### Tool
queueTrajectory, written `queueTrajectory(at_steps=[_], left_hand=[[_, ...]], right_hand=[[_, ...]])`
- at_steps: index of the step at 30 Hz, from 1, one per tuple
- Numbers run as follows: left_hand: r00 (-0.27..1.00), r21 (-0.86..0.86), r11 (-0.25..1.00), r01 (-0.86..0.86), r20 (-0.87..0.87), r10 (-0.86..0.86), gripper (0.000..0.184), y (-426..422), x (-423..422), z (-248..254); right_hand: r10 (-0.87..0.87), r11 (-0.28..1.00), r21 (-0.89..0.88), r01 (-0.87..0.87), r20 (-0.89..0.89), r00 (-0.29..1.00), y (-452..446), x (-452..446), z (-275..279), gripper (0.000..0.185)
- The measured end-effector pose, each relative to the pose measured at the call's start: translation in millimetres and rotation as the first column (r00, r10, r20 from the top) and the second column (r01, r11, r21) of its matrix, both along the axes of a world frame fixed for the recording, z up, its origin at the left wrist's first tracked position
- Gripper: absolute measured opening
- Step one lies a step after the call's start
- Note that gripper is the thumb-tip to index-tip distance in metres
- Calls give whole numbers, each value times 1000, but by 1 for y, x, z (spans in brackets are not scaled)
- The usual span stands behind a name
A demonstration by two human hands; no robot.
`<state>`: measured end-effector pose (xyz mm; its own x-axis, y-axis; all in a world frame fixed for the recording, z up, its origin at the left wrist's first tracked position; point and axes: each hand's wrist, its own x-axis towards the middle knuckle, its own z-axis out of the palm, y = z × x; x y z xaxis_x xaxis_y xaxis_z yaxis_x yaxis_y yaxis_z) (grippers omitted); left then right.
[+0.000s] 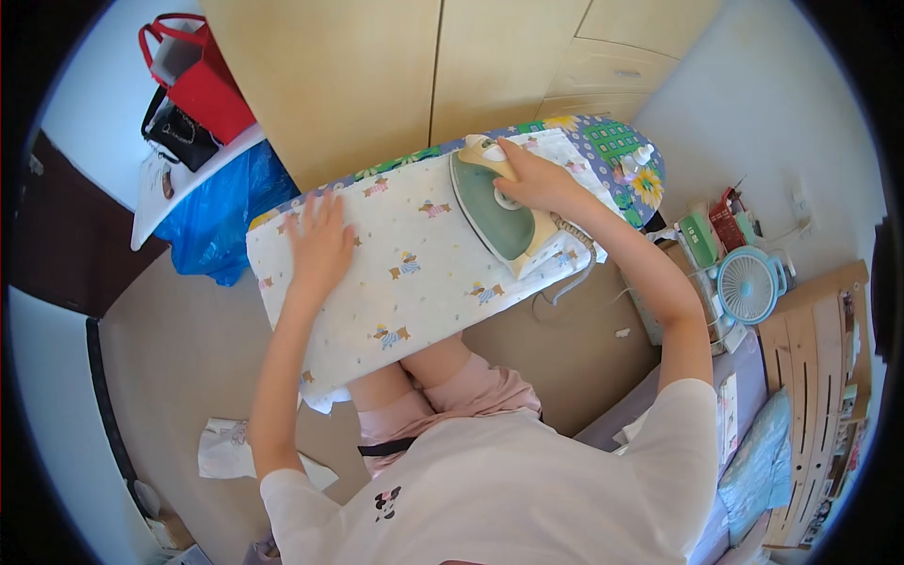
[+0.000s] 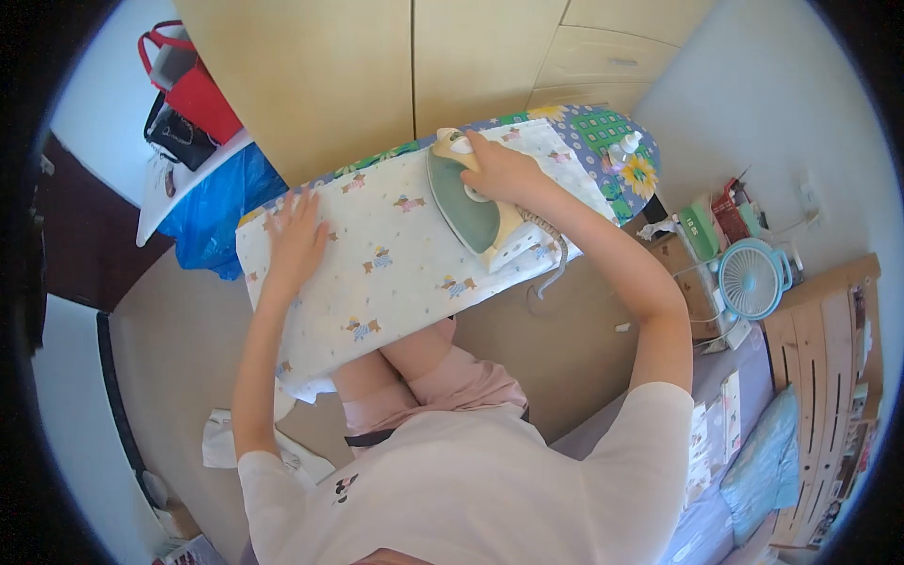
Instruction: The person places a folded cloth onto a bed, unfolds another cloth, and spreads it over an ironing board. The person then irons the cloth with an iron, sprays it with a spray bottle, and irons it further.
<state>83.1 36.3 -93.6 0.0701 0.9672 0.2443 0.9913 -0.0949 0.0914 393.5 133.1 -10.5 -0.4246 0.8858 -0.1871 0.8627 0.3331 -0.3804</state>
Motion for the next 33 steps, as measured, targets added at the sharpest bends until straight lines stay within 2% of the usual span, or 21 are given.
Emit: queueTrajectory(at_steps=[2, 6, 8, 12, 14, 18, 27, 29, 30, 32, 33], left_hand=[[997, 40, 997, 65, 38, -67, 48, 26, 18, -10], [990, 62, 992, 106, 86, -111, 48, 48, 39, -34], [993, 130, 986, 108, 42, -114, 47, 53, 36, -52], [992, 135, 985, 111, 40, -118, 47, 51, 31, -54], [991, 179, 977, 115, 42, -124, 46, 50, 27, -54], [996, 144, 986, 87, 20, -90, 46, 52, 17, -52], [994, 157, 982, -106, 3, 107, 43, 55, -26, -47], [972, 165, 958, -236, 54, 230, 44, 55, -34, -45], [971, 163, 957, -239, 58, 232, 44, 55, -39, -44], [931, 106, 925, -365, 49, 361, 46, 55, -47, -39], [931, 105, 925, -365, 52, 361, 46, 55, -49, -39]], right_hand=[[-96, 975, 211, 66, 134, 986, -4, -13, -6, 67], [-107, 968, 237, 80, 102, 989, -6, -17, -8, 63], [-104, 963, 256, 80, 80, 991, -5, -15, -11, 62], [-108, 961, 266, 73, 122, 987, -5, -17, -13, 60], [-101, 955, 286, 81, 56, 993, -5, -16, -12, 58], [-125, 966, 233, 110, 48, 991, -8, -19, -6, 56], [-105, 962, 257, 96, 24, 994, -6, -17, -9, 59], [-121, 959, 256, 118, -6, 993, -7, -17, -8, 58], [-119, 960, 256, 115, -2, 993, -5, -16, -10, 58], [-188, 977, 85, 195, -84, 979, 2, -13, -12, 61], [-188, 977, 85, 195, -81, 979, 5, -12, -10, 61]])
